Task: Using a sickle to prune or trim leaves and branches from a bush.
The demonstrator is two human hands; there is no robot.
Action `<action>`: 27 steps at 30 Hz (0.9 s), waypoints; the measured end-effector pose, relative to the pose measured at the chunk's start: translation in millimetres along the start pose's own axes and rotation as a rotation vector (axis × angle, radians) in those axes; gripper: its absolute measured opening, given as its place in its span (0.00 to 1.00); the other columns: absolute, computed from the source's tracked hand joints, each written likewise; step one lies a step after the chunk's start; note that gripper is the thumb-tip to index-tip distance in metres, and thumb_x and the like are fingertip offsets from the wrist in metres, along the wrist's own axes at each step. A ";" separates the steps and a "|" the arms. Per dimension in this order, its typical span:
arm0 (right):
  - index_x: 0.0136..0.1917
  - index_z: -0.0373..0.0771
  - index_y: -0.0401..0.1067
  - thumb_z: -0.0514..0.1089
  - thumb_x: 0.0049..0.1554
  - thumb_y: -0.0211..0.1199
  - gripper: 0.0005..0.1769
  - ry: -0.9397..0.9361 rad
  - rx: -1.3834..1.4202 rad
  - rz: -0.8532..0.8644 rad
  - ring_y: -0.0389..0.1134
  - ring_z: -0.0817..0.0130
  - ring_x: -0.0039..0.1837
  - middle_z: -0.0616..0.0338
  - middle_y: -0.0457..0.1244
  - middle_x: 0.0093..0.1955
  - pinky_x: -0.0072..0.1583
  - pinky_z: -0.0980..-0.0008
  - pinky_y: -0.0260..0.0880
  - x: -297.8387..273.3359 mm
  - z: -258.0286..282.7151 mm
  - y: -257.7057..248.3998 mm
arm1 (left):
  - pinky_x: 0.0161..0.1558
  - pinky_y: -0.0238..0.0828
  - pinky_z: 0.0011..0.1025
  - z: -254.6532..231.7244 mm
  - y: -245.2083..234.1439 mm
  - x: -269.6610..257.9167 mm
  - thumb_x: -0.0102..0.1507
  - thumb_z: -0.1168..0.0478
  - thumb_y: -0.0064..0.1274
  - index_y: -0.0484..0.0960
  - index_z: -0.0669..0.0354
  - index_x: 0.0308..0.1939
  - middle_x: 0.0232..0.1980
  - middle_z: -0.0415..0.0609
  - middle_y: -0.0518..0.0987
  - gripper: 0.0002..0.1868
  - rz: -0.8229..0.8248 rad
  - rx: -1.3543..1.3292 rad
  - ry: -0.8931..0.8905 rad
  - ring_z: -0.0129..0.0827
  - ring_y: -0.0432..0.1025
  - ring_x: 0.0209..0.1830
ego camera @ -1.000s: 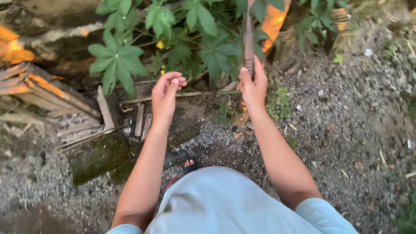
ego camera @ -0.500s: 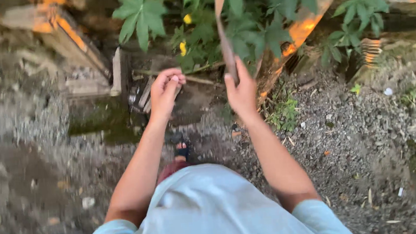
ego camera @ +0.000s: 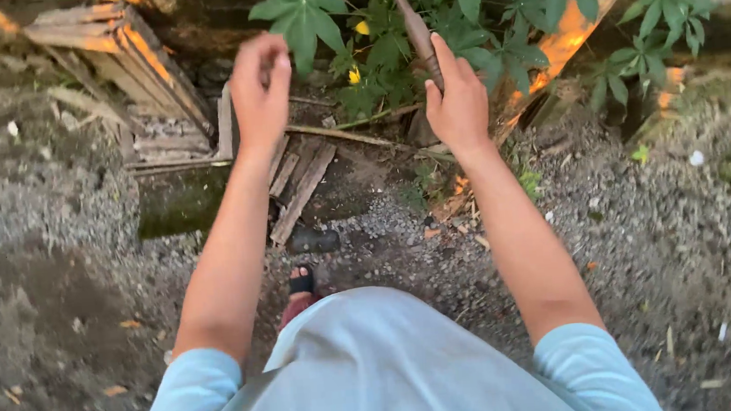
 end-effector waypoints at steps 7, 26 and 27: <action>0.80 0.48 0.59 0.34 0.58 0.64 0.39 0.090 -0.043 -0.101 0.67 0.39 0.50 0.42 0.63 0.50 0.50 0.47 0.68 5.6 30.4 26.7 | 0.55 0.73 0.32 56.2 4.4 103.8 0.69 0.67 0.55 0.79 0.61 0.56 0.55 0.48 0.79 0.12 0.089 -0.024 0.119 0.35 0.75 0.56; 0.78 0.45 0.62 0.34 0.59 0.64 0.36 0.186 -0.132 -0.128 0.68 0.46 0.46 0.46 0.63 0.47 0.48 0.52 0.69 -10.4 74.3 30.9 | 0.56 0.73 0.39 97.4 43.2 84.7 0.65 0.57 0.59 0.83 0.60 0.54 0.53 0.54 0.83 0.15 0.403 0.003 0.029 0.48 0.78 0.54; 0.78 0.45 0.63 0.34 0.58 0.64 0.36 0.151 -0.157 -0.141 0.68 0.46 0.46 0.46 0.62 0.47 0.48 0.52 0.69 -7.4 73.6 30.3 | 0.55 0.73 0.38 100.0 44.4 89.3 0.65 0.56 0.59 0.83 0.60 0.53 0.52 0.54 0.83 0.16 0.361 -0.017 0.017 0.48 0.78 0.54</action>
Point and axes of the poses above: each hand's wrist, its own x-axis towards the middle knuckle, its own y-axis out of the palm, z = x × y, the point moved 5 cm from there along x, towards the middle knuckle
